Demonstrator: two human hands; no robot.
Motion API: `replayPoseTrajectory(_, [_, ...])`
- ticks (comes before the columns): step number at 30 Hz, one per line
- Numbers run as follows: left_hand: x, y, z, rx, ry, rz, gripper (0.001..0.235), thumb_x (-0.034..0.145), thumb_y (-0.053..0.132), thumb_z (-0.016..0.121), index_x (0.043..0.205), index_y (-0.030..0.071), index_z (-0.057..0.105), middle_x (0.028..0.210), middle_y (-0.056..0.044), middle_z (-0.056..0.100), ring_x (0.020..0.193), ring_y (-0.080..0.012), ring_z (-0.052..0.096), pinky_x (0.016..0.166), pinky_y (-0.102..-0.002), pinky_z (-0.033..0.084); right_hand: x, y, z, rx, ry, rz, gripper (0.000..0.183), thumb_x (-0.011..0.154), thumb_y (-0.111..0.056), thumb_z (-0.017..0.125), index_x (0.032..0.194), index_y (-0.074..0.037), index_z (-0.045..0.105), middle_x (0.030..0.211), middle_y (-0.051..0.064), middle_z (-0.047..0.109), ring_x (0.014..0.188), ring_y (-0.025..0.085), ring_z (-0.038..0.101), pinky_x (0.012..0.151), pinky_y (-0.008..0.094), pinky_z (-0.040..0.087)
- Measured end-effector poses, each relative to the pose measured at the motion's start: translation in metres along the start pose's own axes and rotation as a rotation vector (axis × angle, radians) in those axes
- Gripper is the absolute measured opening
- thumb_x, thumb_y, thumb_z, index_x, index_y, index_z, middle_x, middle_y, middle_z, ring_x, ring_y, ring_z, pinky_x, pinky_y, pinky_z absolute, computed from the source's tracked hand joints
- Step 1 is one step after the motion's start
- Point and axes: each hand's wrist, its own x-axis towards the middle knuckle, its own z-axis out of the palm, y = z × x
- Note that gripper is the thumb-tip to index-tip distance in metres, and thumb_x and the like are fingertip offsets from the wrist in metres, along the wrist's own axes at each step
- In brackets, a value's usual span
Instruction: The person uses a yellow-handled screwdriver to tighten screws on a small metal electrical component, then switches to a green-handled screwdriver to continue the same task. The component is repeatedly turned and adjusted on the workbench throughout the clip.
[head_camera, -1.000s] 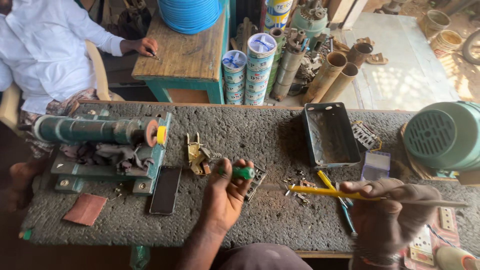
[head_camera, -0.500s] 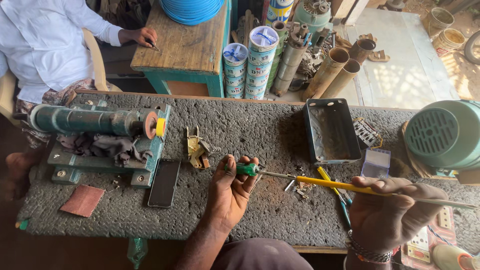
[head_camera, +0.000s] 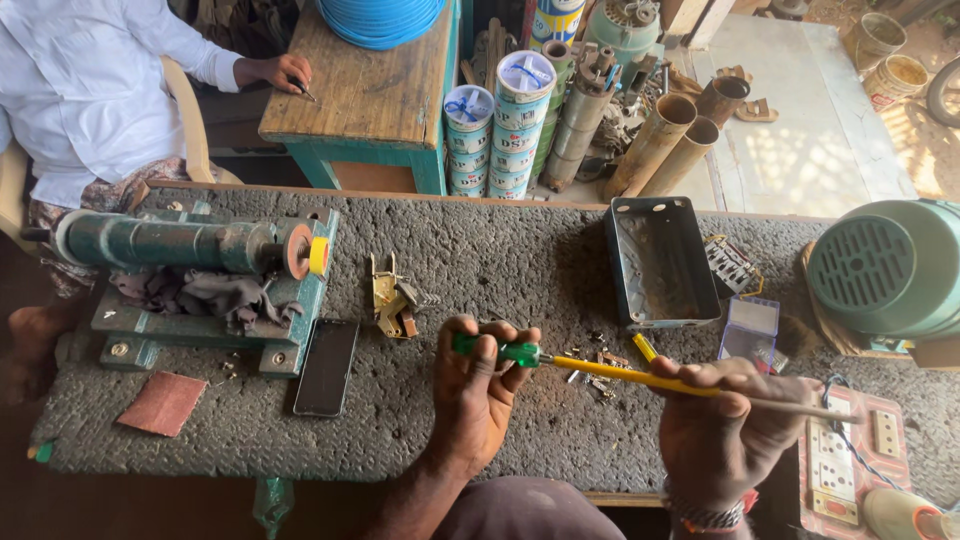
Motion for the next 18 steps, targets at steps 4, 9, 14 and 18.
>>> replayPoseTrajectory(4, [0.003,0.006,0.009,0.109,-0.097,0.1,0.017,0.106,0.007,0.056,0.119,0.008,0.045,0.111,-0.019,0.071,0.109,-0.0371,0.073,0.088,-0.044,0.067,-0.009,0.008,0.008,0.171,-0.087,0.01,0.015,0.113,-0.014,0.063,0.123,-0.005,0.057,0.111,0.018,0.074,0.11,0.027,0.075,0.106,0.053,0.06])
replayPoseTrajectory(9, [0.019,0.032,0.028,0.441,-0.2,0.322,0.021,0.11,0.01,0.058,0.123,0.009,0.041,0.112,-0.019,0.072,0.106,-0.0326,0.076,0.095,-0.048,0.07,0.004,0.008,0.011,-0.347,-0.021,0.563,0.025,0.107,-0.017,0.061,0.117,0.003,0.071,0.108,0.024,0.077,0.096,0.03,0.076,0.09,0.046,0.063])
replayPoseTrajectory(14, [0.038,0.062,0.046,0.948,-0.366,0.579,0.02,0.111,0.019,0.064,0.123,0.009,0.051,0.111,-0.012,0.073,0.102,-0.0217,0.076,0.091,-0.037,0.071,0.023,-0.011,0.042,-0.895,-0.577,0.511,0.029,0.087,-0.015,0.081,0.11,0.001,0.076,0.109,0.018,0.078,0.094,0.03,0.077,0.083,0.039,0.065])
replayPoseTrajectory(18, [0.029,0.045,0.057,1.183,-0.539,0.332,0.028,0.102,0.03,0.071,0.113,0.006,0.062,0.102,-0.007,0.074,0.087,-0.0157,0.076,0.073,-0.027,0.069,0.031,-0.021,0.066,-1.125,-0.724,0.049,0.064,0.079,-0.011,0.078,0.136,0.005,0.053,0.117,0.022,0.071,0.099,0.035,0.074,0.081,0.041,0.06])
